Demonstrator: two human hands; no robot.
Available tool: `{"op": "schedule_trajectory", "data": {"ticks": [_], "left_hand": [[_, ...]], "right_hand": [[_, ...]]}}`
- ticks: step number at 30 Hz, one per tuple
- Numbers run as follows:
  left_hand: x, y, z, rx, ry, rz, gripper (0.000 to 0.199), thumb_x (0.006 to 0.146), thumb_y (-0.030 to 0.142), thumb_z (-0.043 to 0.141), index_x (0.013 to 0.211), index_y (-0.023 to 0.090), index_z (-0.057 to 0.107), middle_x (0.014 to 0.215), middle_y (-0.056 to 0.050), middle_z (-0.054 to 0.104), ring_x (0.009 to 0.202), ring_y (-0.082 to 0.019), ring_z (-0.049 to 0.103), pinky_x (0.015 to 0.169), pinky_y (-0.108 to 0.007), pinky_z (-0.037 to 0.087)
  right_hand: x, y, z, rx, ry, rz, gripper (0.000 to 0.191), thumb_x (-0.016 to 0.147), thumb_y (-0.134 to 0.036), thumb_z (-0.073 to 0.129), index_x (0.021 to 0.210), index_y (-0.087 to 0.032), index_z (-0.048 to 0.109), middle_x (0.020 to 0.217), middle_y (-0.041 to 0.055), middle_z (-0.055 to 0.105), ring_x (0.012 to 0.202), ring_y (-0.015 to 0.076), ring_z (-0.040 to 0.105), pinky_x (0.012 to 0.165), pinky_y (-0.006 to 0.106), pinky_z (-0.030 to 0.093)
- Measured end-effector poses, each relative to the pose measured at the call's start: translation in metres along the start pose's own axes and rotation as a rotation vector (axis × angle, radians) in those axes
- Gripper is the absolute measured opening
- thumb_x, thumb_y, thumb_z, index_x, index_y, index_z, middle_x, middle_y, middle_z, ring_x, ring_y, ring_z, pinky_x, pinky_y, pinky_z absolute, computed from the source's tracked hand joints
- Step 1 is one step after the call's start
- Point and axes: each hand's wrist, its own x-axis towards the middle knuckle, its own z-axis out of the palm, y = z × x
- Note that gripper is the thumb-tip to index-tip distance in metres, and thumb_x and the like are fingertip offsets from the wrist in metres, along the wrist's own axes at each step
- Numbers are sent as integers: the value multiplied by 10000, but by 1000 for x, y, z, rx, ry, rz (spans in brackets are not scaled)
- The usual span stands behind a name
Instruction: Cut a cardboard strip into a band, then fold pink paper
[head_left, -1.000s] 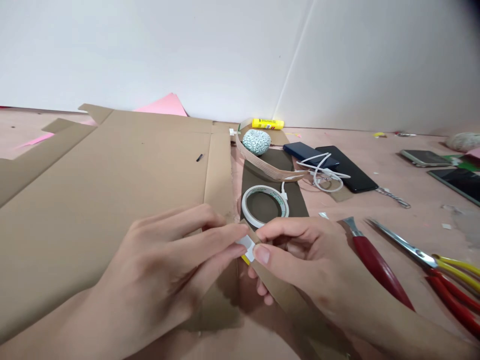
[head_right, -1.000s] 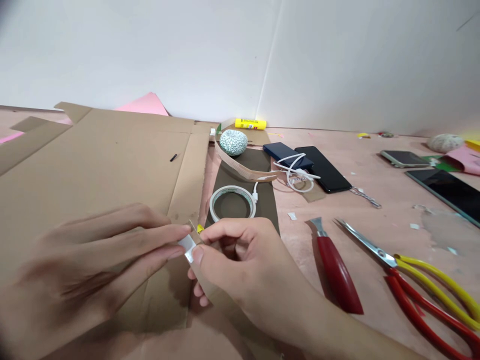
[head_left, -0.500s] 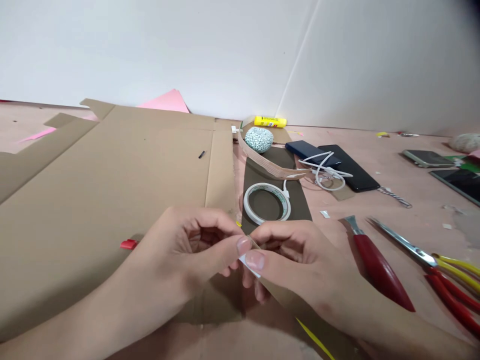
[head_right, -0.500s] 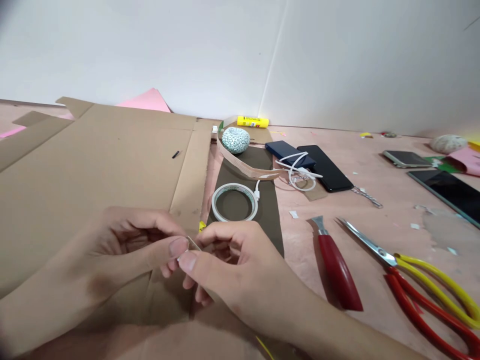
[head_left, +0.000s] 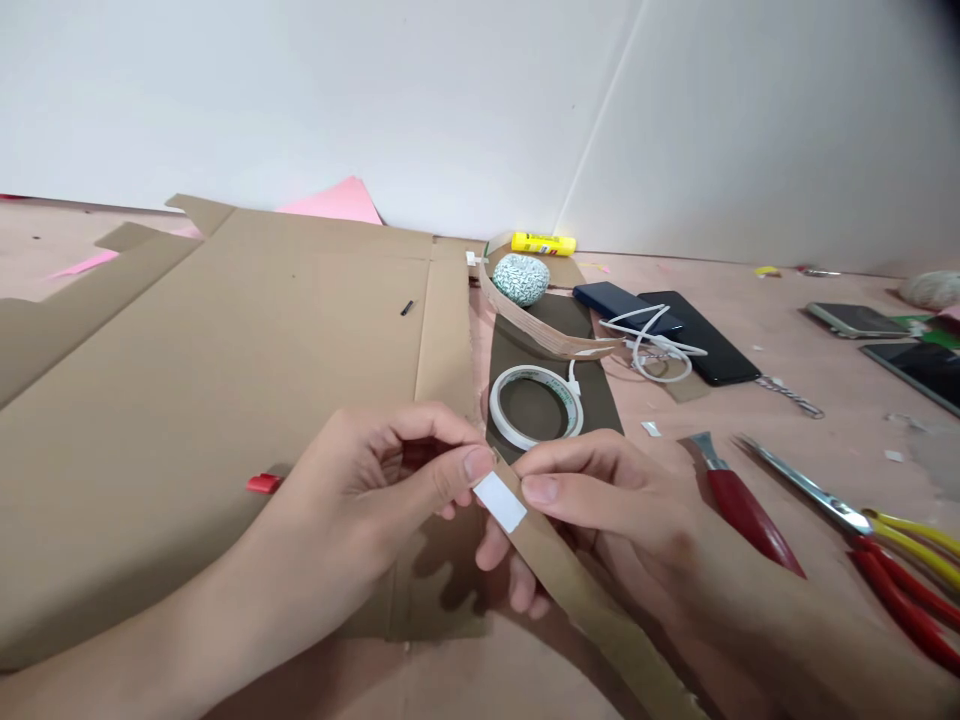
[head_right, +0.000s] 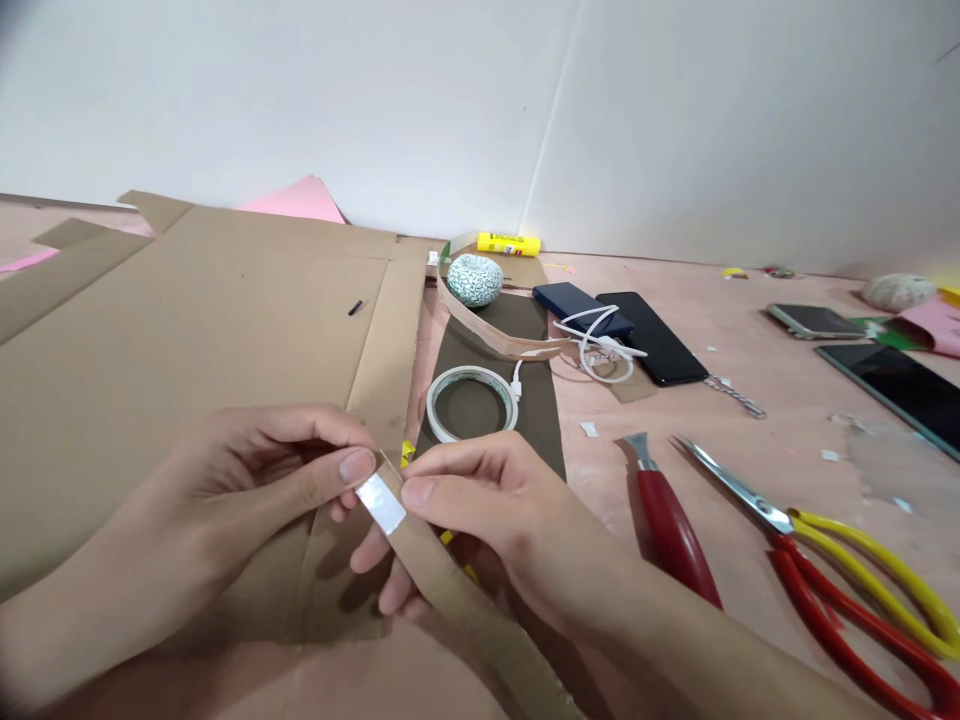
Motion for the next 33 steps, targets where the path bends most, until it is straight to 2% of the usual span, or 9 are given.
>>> {"op": "schedule_trajectory", "data": {"ticks": [5,7,10,12,15,21,24,27,33], "left_hand": [[-1,-1,0,-17,15,45,171,1046,313,677,942,201,753,773,-1,712,736,-139,738,674,-223,596],[-2,-6,-1,-87,-9,52,89,1019,309,719,1062,248,767,836,0,731,781,-163,762,698,-251,609],[-5,-13,-4,-159,-62,47,205,999,342,744,1197,291,737,932,-30,759,863,-236,789,763,-351,632],[-7,-16,-5,-158,-70,29,189,1013,360,718,1182,278,739,946,-52,764,886,-264,789,799,-403,632],[-7,-16,-5,-150,-51,-1,159,1020,376,703,1100,251,761,908,-58,756,859,-260,784,785,-398,624],[-7,-15,1,-159,-19,21,116,1006,333,722,1080,254,764,864,-39,741,825,-224,761,724,-334,587],[-7,-12,4,-204,-13,-7,124,986,348,751,1009,227,758,788,-23,703,796,-209,752,682,-293,551],[-4,-7,5,-229,-48,-10,113,976,317,774,980,205,757,765,-10,712,754,-153,727,637,-221,499],[-3,-3,0,-220,-81,-16,76,1019,284,726,1002,214,751,838,3,753,785,-108,713,690,-185,508]], "right_hand": [[1,0,-2,85,-27,0,212,927,-358,816,973,-155,860,888,89,833,686,142,765,671,235,629],[0,0,0,88,-8,9,179,924,-357,832,962,-185,862,894,73,839,694,130,766,673,215,628],[0,-2,3,91,7,22,139,901,-352,859,906,-213,856,878,53,837,688,125,760,663,213,626],[0,-3,4,86,13,28,143,879,-358,873,892,-217,852,867,54,834,681,139,757,663,241,631],[-1,-4,4,72,23,29,165,856,-374,883,880,-214,847,856,68,832,662,157,746,653,273,631],[-2,-5,4,72,31,-5,146,873,-354,878,902,-215,845,870,55,829,670,141,736,674,270,636],[-2,-5,5,54,41,-13,156,875,-357,878,896,-206,845,878,61,828,682,141,737,676,268,639],[-2,-5,5,35,49,-21,163,878,-361,876,910,-204,849,884,62,829,689,131,732,666,245,633],[-2,-5,6,14,53,-43,182,872,-379,886,905,-203,853,886,68,830,690,125,733,647,214,620]]}}
